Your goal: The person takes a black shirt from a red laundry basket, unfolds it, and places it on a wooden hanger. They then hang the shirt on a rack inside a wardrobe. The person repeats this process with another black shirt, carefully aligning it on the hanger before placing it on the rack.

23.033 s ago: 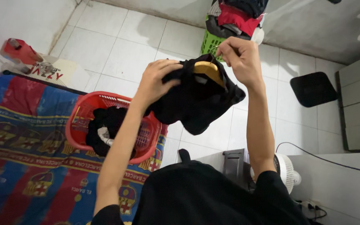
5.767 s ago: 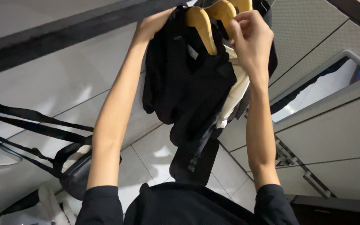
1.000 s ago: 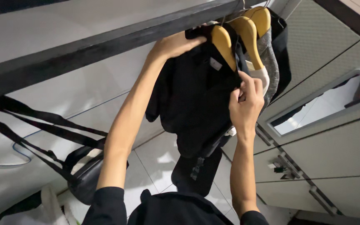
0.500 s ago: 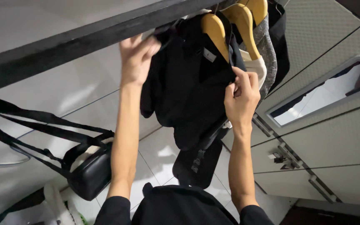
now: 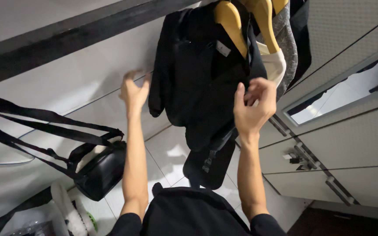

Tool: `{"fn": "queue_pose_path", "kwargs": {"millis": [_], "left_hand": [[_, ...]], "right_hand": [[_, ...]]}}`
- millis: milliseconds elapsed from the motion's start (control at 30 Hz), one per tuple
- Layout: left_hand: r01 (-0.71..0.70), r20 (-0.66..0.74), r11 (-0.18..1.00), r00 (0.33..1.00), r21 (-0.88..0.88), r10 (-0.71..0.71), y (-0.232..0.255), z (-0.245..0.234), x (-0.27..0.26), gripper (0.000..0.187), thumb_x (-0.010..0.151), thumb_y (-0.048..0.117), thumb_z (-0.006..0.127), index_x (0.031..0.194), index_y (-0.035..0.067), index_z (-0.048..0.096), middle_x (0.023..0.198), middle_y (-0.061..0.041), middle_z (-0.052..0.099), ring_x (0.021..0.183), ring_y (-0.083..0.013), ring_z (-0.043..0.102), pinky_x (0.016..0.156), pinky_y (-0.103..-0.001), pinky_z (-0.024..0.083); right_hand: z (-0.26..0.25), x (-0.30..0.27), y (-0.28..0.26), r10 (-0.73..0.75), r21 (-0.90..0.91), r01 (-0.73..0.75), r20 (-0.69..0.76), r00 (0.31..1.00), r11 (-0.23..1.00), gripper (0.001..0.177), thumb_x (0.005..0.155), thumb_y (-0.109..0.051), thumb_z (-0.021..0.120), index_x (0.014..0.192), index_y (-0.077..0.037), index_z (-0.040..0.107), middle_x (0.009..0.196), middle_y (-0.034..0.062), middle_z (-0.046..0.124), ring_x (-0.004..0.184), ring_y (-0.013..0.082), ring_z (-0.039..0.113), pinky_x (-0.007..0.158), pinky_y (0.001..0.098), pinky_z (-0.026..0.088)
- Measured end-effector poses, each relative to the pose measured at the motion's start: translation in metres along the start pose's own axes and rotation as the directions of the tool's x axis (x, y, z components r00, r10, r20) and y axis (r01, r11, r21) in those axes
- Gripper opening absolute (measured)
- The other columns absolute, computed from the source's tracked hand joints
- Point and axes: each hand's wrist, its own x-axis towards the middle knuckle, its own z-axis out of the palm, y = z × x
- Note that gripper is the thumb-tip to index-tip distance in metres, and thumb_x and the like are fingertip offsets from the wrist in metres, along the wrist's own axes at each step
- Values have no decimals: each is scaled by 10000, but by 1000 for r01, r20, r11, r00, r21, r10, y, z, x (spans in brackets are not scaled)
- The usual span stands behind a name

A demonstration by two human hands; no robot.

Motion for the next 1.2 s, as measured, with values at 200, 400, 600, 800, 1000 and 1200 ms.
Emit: {"fn": "queue_pose_path", "kwargs": {"millis": [200,400,600,800,1000,1200], "left_hand": [[-124,44,976,990,-177,134,106,41,13,305,948,320,791,995,26,725,985,-108,759,963,-255,713,886,-402,539],[-163,125,959,973,-232,195,112,70,49,163,893,96,745,983,4,645,796,-57,703,724,-165,687,688,-332,545],[132,362,787,924,-602,122,81,37,74,84,995,-68,678,962,-8,630,818,-9,573,758,-119,589,773,-327,599],[298,485,642,865,-706,132,98,19,74,85,958,-52,670,988,28,664,911,-15,662,857,-141,716,877,-405,651],[353,523,562,835,-748,172,102,11,75,136,995,-50,696,1104,20,655,984,-16,646,942,-134,678,959,-427,648],[419,539,478,830,-772,143,96,19,69,290,935,-7,648,1224,4,653,1072,-52,707,1020,-194,724,994,-436,590]], "right_hand": [[19,-28,-4,104,16,-107,100,989,994,95,978,-55,780,996,-24,692,796,27,694,646,74,634,589,209,496],[35,-27,-8,309,-22,-312,203,929,950,211,941,-128,770,1083,18,716,732,66,732,586,89,663,556,232,515],[28,-21,1,275,-63,-269,126,953,961,226,954,-128,766,1114,20,707,759,64,737,612,88,673,593,229,539],[33,-14,-24,318,-64,-313,284,905,948,210,945,-186,805,1017,-6,723,673,44,691,568,87,651,552,240,517],[83,23,-21,112,76,-134,242,964,988,475,859,-205,867,1211,12,635,630,16,611,549,65,580,556,218,485],[103,27,3,191,125,-224,234,953,967,259,1061,-93,733,889,6,566,655,24,471,605,86,433,559,266,363]]}}
